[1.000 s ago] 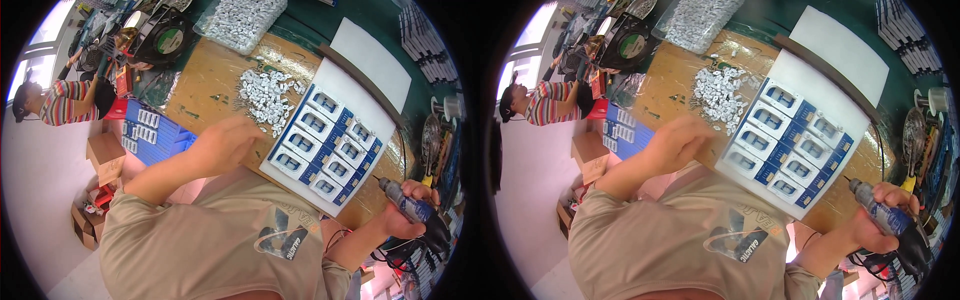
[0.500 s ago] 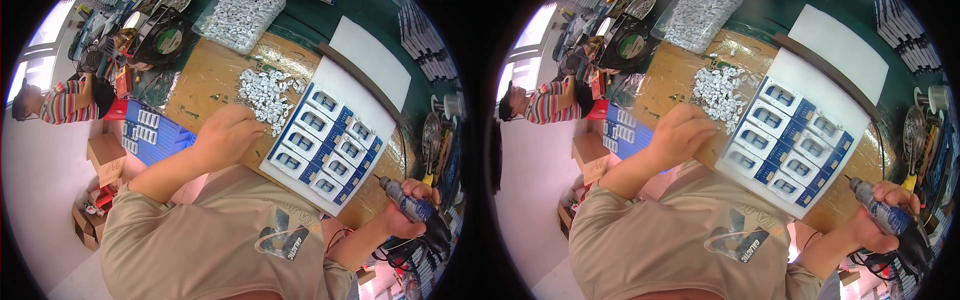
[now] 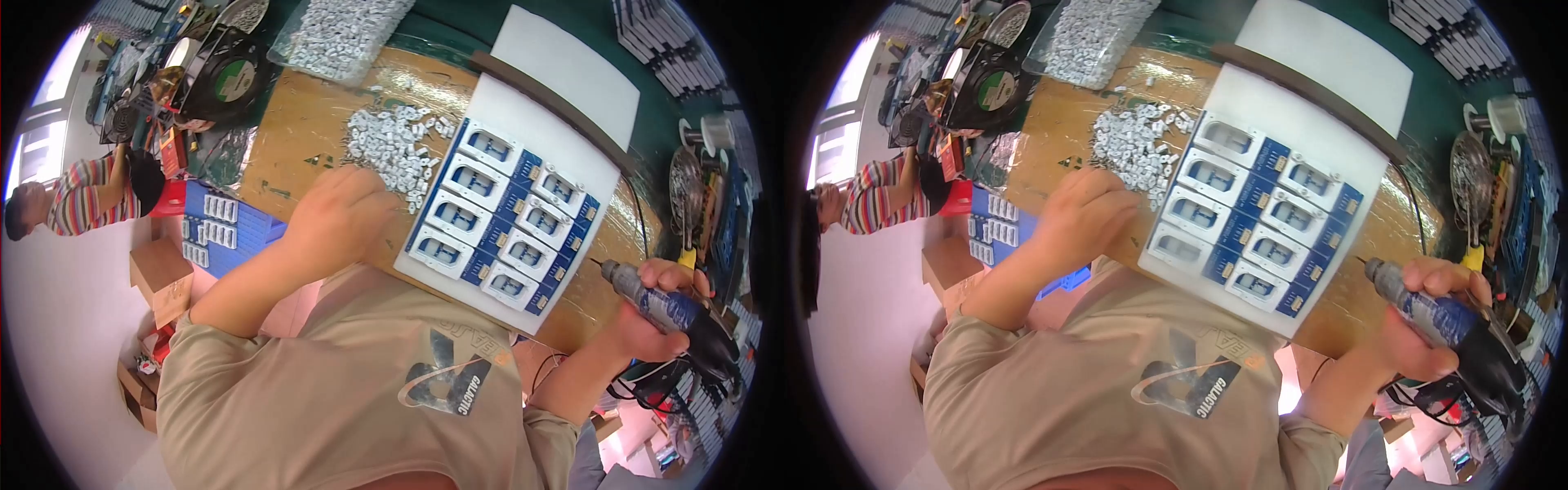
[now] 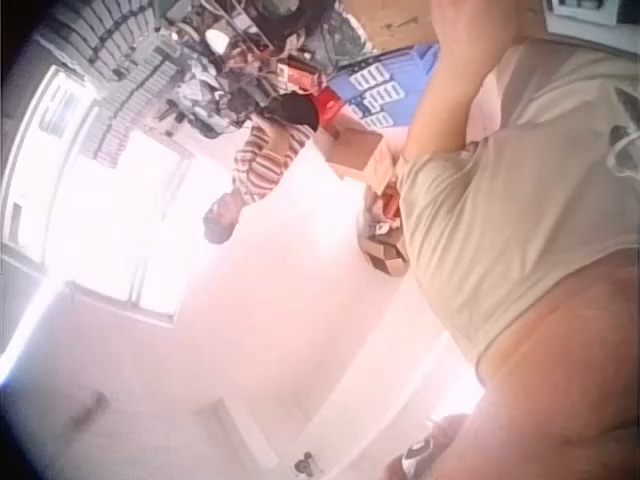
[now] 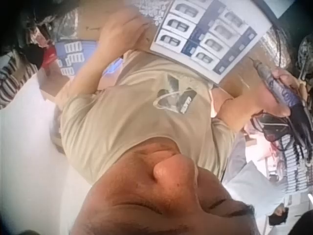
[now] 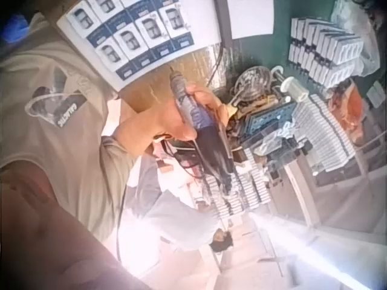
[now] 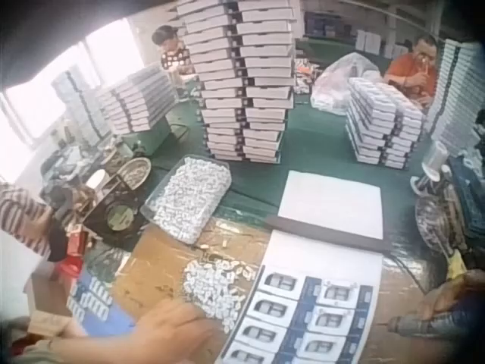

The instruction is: The person fastens components onto a white panel using an electric screwdriver.

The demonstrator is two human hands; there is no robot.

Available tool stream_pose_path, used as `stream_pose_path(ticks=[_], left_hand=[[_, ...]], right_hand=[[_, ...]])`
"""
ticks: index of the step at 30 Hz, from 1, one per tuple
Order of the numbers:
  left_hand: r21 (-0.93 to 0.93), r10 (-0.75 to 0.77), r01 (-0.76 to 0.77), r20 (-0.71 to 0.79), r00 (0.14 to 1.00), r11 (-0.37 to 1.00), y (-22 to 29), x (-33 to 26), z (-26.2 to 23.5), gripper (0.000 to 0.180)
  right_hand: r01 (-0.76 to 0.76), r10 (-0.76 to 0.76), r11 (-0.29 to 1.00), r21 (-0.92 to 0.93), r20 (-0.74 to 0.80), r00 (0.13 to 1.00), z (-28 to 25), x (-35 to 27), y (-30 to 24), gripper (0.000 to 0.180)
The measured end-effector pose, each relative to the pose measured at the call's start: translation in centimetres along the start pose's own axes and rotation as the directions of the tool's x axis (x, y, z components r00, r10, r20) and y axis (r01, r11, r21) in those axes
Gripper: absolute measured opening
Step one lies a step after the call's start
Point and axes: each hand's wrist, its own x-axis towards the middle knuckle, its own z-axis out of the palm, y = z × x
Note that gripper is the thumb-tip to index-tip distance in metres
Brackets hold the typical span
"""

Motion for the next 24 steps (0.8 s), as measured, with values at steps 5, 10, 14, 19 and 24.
stream_pose_path(ticks=[5, 10, 14, 19, 24], left_hand=[[0.010, 0.031, -0.031, 0.000, 1.000, 0.999, 0.4, 0.5, -0.2, 0.018], [-0.099, 0.067, -0.070, -0.037, 0.997, 0.993, 3.2, 2.9, 0.1, 0.015], [-0.243, 0.159, -0.189, -0.139, 0.977, 0.951, 6.0, 6.3, 3.1, 0.014], [-0.255, 0.224, -0.241, -0.095, 0.970, 0.937, 7.4, 9.0, 6.2, 0.010], [-0.274, 0.196, -0.212, -0.087, 0.977, 0.938, 7.6, 9.4, 6.6, 0.009]], right_hand=[[0.046, -0.048, 0.999, 0.027, 0.066, 0.997, 0.9, 0.2, -1.1, 0.088], [0.064, -0.096, 0.984, 0.165, 0.197, 0.976, 2.8, 1.2, -2.5, 0.083], [-0.002, -0.093, 0.964, 0.265, 0.347, 0.933, 6.0, 1.9, -2.1, 0.081], [-0.036, -0.095, 0.958, 0.283, 0.435, 0.895, 8.1, 2.6, -1.7, 0.088], [-0.026, -0.077, 0.974, 0.227, 0.432, 0.898, 8.7, 2.2, -1.2, 0.090]])
